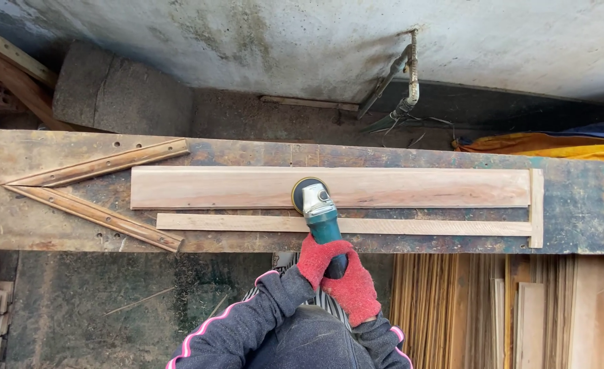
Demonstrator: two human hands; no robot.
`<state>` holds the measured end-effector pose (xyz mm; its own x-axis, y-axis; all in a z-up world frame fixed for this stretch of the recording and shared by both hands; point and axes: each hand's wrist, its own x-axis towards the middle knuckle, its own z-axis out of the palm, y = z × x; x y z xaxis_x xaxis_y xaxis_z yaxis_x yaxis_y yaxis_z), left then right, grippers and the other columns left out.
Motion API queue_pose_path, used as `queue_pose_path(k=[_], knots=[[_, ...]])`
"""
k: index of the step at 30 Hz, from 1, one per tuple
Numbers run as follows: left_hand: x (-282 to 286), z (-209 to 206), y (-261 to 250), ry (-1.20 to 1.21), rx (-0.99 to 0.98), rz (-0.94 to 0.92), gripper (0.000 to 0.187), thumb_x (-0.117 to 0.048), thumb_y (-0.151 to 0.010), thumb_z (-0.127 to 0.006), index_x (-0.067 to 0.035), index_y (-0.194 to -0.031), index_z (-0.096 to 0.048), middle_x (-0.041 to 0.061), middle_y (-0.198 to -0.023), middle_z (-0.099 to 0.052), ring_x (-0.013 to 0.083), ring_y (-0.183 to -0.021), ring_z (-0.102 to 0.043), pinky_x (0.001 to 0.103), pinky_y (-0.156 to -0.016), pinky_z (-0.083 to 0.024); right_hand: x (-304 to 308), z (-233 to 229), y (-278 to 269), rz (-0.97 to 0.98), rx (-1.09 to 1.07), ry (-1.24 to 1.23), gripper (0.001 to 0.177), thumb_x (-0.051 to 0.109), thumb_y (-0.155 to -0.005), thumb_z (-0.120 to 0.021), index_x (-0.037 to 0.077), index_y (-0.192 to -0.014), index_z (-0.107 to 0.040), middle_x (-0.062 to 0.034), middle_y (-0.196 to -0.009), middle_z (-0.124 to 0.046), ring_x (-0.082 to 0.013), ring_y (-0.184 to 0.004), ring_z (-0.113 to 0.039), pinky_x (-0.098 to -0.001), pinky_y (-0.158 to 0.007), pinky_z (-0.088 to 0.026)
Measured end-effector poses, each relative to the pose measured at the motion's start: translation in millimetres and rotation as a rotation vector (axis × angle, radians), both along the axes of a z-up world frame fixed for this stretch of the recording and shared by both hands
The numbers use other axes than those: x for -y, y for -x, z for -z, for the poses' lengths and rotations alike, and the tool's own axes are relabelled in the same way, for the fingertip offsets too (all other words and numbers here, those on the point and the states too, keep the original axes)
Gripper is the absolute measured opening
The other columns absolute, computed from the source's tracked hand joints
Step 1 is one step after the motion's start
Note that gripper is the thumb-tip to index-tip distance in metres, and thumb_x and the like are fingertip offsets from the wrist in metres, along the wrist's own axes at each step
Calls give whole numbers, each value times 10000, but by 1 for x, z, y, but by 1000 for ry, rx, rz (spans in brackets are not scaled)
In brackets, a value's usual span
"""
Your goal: Sanding a long piece of wood using a handheld power sander on a workbench.
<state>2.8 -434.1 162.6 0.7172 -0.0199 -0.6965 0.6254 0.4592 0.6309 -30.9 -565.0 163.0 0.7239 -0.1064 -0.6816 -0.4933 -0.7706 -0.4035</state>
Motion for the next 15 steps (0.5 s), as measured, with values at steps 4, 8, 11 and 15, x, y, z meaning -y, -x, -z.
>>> queue_pose_path(k=[4,8,11,15], knots=[[-15,4,4,-2,-15,-61,519,-126,-695,-844,20,-1142,-624,167,-906,-717,249,-744,-703,367,-703,-620,-15,-5,-4,-62,20,-5,1032,428,-557,-952,227,-1446,-469,-107,-1146,-760,-328,-992,-761,-418,-821,-613],[-32,-3,2,-2,-54,-172,447,-75,-690,-834,60,-1078,-657,187,-899,-723,257,-723,-694,360,-685,-607,-36,-14,-14,-137,-5,-45,999,478,-606,-919,223,-1449,-447,-98,-1097,-759,-304,-933,-769,-410,-784,-617],[-41,7,-1,-18,-86,-156,564,-114,-667,-853,44,-1151,-612,193,-938,-705,271,-748,-697,373,-708,-622,-40,-2,-12,-143,110,-122,958,440,-609,-929,189,-1422,-488,-111,-1141,-731,-305,-959,-757,-405,-784,-616],[-32,-5,-7,-8,-97,-129,491,-115,-679,-841,45,-1098,-642,176,-912,-701,257,-739,-677,371,-705,-604,-34,-9,-17,-107,47,-84,993,419,-603,-927,232,-1460,-460,-100,-1131,-745,-303,-976,-755,-406,-804,-603]])
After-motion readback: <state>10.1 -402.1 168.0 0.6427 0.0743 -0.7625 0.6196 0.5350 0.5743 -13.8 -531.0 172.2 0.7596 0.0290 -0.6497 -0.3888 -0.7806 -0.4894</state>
